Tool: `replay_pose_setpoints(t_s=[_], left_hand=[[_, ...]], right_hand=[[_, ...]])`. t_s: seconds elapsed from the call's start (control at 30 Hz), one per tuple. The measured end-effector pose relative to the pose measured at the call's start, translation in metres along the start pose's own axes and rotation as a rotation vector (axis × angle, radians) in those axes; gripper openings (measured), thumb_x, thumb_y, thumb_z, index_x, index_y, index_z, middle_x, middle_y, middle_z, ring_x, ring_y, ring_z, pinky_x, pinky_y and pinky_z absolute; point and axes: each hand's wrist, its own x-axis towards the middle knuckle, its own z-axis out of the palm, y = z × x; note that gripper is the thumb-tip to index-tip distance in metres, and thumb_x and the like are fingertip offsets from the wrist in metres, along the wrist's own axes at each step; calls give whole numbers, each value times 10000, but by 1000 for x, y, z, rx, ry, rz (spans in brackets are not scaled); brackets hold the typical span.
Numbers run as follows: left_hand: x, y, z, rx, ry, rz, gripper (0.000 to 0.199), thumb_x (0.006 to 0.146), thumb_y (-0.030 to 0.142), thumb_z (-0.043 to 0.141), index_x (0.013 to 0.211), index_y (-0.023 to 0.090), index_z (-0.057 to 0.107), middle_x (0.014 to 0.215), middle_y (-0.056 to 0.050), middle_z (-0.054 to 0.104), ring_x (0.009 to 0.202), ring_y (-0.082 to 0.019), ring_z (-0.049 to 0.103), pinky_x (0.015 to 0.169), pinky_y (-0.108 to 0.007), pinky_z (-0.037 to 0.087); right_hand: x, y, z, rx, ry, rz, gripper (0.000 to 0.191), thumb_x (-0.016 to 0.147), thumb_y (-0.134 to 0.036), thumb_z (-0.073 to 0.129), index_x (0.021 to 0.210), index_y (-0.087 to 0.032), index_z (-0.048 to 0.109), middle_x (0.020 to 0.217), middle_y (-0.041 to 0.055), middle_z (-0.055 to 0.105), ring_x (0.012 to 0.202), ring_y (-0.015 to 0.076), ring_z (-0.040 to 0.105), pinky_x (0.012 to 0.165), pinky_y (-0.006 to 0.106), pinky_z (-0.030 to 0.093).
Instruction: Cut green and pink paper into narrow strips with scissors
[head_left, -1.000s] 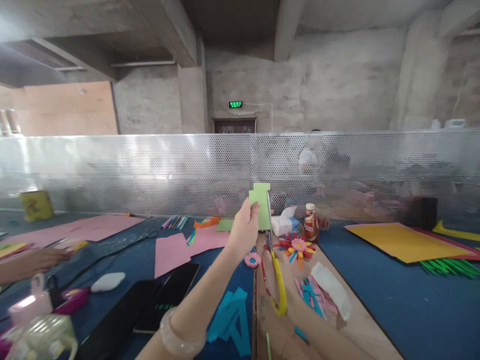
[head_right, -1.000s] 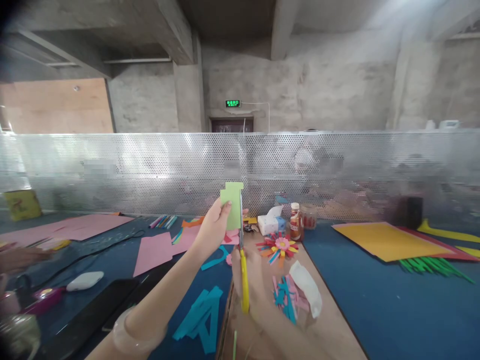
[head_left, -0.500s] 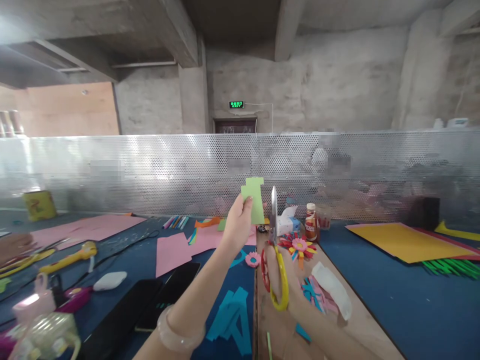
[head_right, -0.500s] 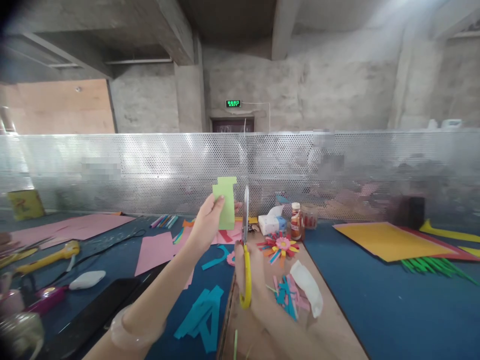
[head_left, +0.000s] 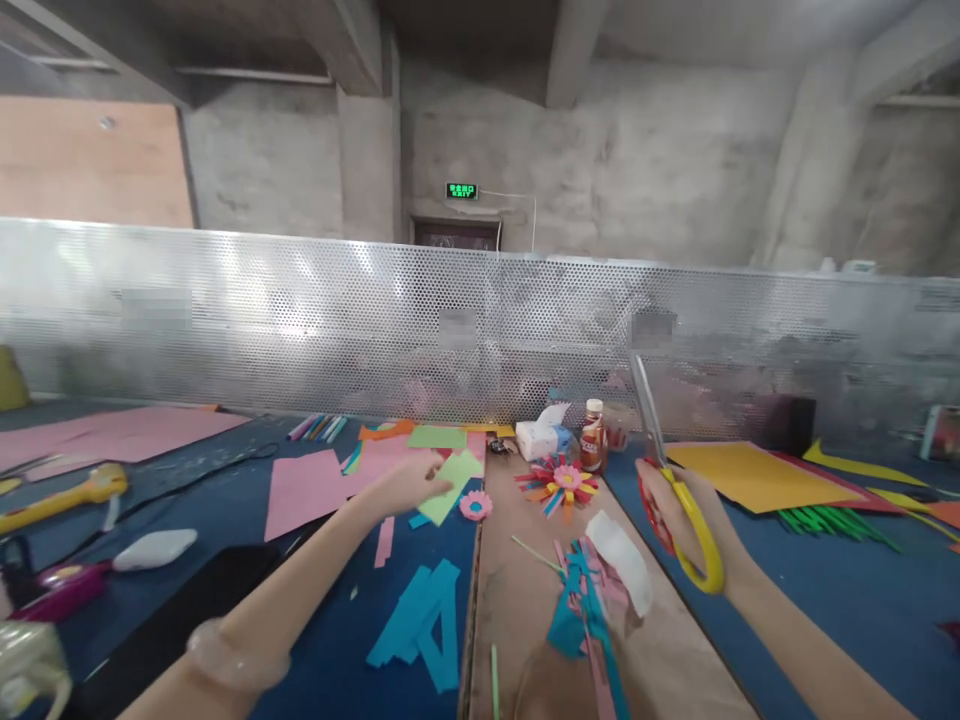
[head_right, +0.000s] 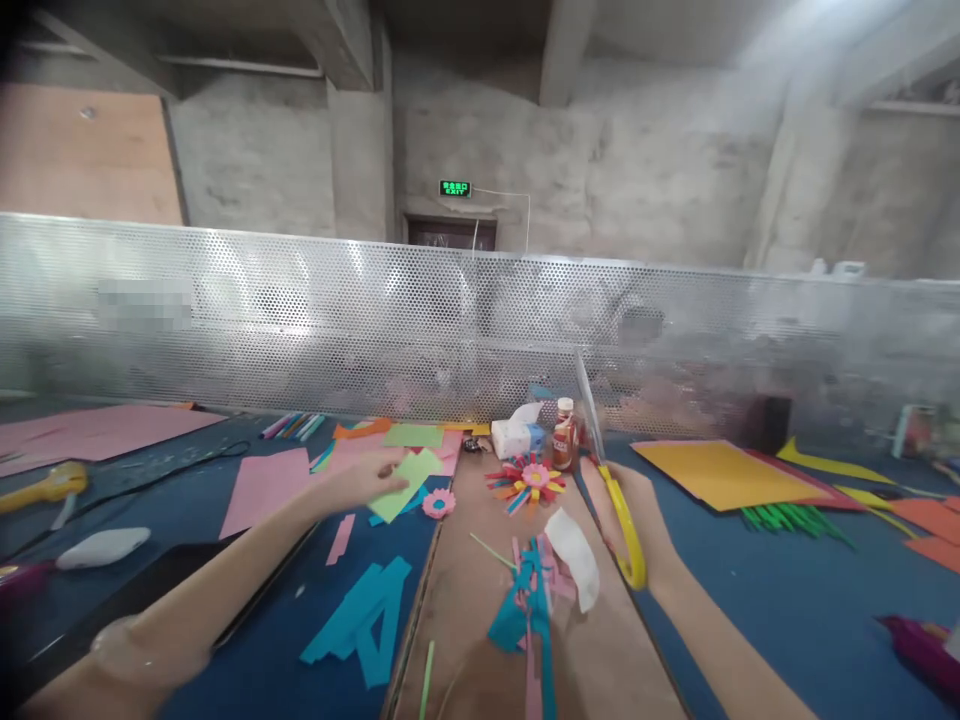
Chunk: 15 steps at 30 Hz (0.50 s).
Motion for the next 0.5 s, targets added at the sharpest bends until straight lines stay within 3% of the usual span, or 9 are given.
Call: replay_pose_setpoints(t_s=[0.13,0.2,0.27,0.37,0.5], left_hand=[[-4,-28,13,76,-101,-84,231,578,310,606,754,168,561,524,52,462,502,-138,450,473,-230,286],[-4,-32,16,130,-88,-89,277,536,282,640,777,161,577,622,9,542,593,-173,508,532,-248,329],[-4,-30,19,174,-43,-67,291,561,282,633,817,149,590,788,-58,592,755,-226,541,639,-283,362],[-1,-16,28,191,-15,36,260,708,325,529,890,154,598,942,-91,594,911,-246,525,761,-308,358],[7,8,53,176,-152,245,216,778,271,450,883,186,620,925,-54,606,892,-215,541,784,-294,371]], right_hand=[[8,54,-18,-387,235,-355,415,751,-511,417,507,-176,398,435,17,423,423,118,401,467,242,339],[9,71,-23,-484,312,-396,389,756,-483,386,526,-173,433,470,26,447,445,127,416,476,248,337],[9,79,-27,-519,313,-397,379,747,-475,373,528,-173,440,484,32,458,451,135,432,477,253,340],[6,80,-29,-496,295,-344,382,738,-489,378,535,-173,452,485,35,470,452,141,445,474,249,357],[1,77,-25,-402,286,-272,382,737,-483,395,545,-165,486,470,33,468,456,139,450,459,230,371]])
